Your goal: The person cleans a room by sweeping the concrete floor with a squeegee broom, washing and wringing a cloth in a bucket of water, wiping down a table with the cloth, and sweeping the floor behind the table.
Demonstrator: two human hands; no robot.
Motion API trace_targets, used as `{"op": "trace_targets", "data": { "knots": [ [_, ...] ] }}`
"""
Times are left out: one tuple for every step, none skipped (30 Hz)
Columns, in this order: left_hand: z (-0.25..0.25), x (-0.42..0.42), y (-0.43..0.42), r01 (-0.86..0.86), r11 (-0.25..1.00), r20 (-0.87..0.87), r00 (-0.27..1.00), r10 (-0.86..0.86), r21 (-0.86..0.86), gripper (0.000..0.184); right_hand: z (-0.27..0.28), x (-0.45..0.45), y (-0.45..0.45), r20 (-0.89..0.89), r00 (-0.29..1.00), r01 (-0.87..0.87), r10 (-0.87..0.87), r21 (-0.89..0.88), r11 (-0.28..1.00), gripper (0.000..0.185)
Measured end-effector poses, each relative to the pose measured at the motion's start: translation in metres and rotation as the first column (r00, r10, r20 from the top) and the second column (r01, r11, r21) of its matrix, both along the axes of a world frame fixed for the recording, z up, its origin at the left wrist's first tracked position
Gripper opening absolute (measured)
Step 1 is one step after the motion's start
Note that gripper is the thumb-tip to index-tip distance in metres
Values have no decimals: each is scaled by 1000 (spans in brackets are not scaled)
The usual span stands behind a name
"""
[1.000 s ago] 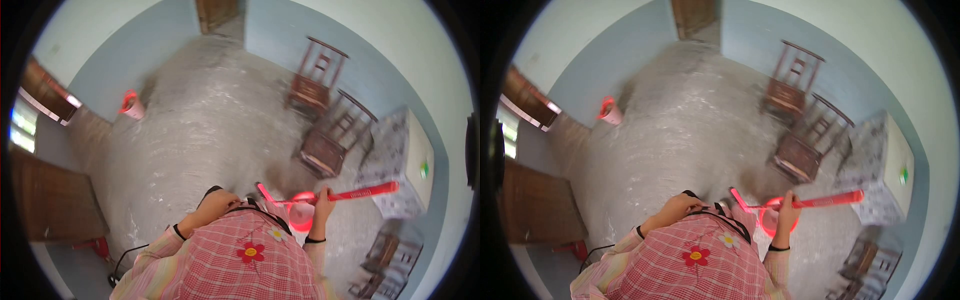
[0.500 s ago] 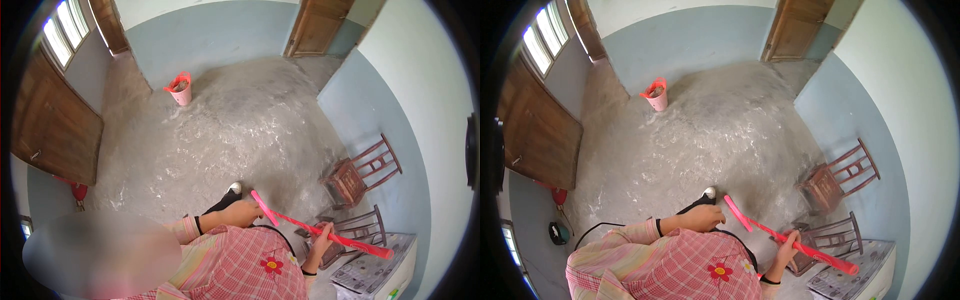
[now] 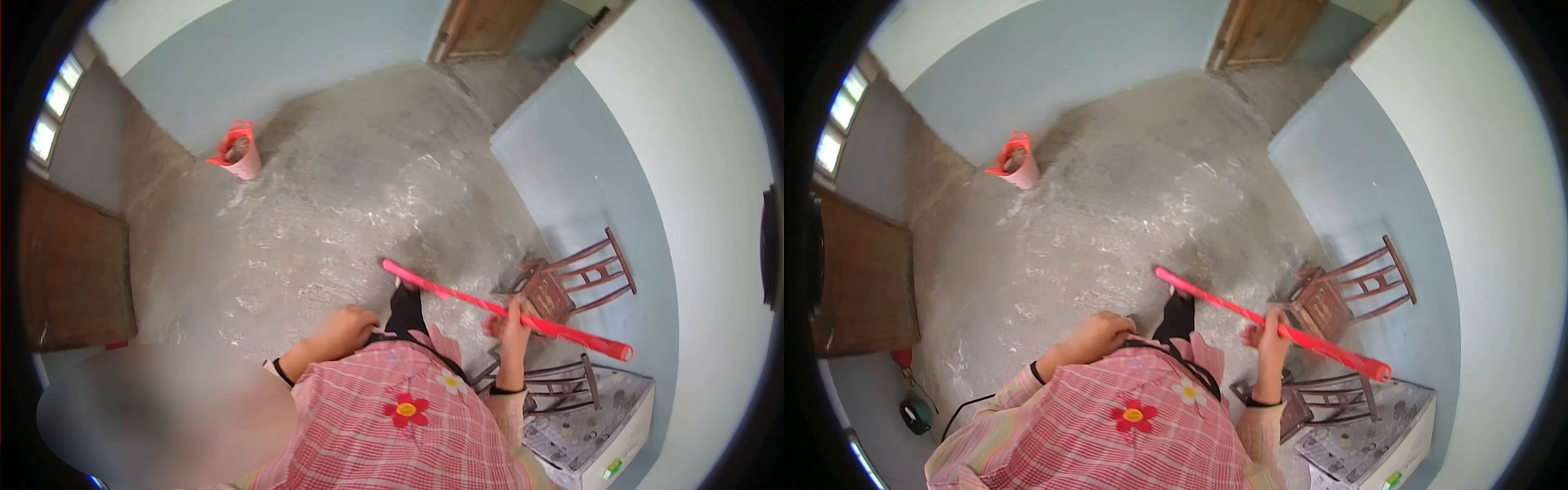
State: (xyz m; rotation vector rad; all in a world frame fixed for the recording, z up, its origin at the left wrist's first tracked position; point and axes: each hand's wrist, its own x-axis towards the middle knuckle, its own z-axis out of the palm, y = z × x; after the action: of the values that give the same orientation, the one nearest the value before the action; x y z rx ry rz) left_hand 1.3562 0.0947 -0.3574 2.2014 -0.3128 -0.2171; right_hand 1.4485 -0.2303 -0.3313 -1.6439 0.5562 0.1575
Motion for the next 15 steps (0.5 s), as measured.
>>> {"op": "trace_targets", "data": {
  "knots": [
    [-2,14,4,-6,999,-21,1000,7,47,12,3,21,6,4,1000,-23,23,30,999,33],
    [-1,28,5,4,999,-27,1000,-3,43,12,-3,41,7,-2,1000,-12,12,26,1000,33],
    [1,43,2,-71,994,8,997,71,80,11,-13,61,3,21,1000,-23,22,44,999,33],
    [4,58,-2,-147,982,45,989,143,116,10,-20,82,-1,44,999,-33,31,64,997,33],
    [6,73,-5,-132,985,34,991,128,114,10,-22,101,-1,48,998,-50,47,67,997,34],
    [9,91,-8,-179,976,23,984,178,127,10,-24,120,0,54,997,-57,53,73,996,34],
    [14,106,-10,-208,968,10,978,208,143,11,-33,138,-2,64,994,-91,86,81,993,35],
    [23,122,-14,-216,965,31,976,214,150,10,-41,151,-6,73,993,-103,97,83,991,36],
    [32,136,-20,-133,980,23,991,131,146,10,-41,160,-7,57,989,-144,139,100,985,36],
    [39,147,-25,-163,975,-20,986,168,152,11,-41,170,-7,51,985,-170,165,112,979,37],
    [38,162,-29,-182,970,-59,979,193,158,12,-40,178,-4,27,985,-173,171,125,977,40],
    [25,172,-25,-132,981,-49,989,140,142,14,-44,189,-4,-3,977,-212,214,131,969,41],
    [11,180,-19,-84,988,-47,995,91,128,17,-50,196,-2,-7,975,-219,222,125,968,35],
    [8,190,-19,-89,989,-96,990,101,121,20,-59,201,-1,29,975,-222,220,145,964,31],
    [9,199,-19,-110,986,-147,981,128,126,23,-69,204,-2,65,970,-241,233,168,956,28]
  ]
}}
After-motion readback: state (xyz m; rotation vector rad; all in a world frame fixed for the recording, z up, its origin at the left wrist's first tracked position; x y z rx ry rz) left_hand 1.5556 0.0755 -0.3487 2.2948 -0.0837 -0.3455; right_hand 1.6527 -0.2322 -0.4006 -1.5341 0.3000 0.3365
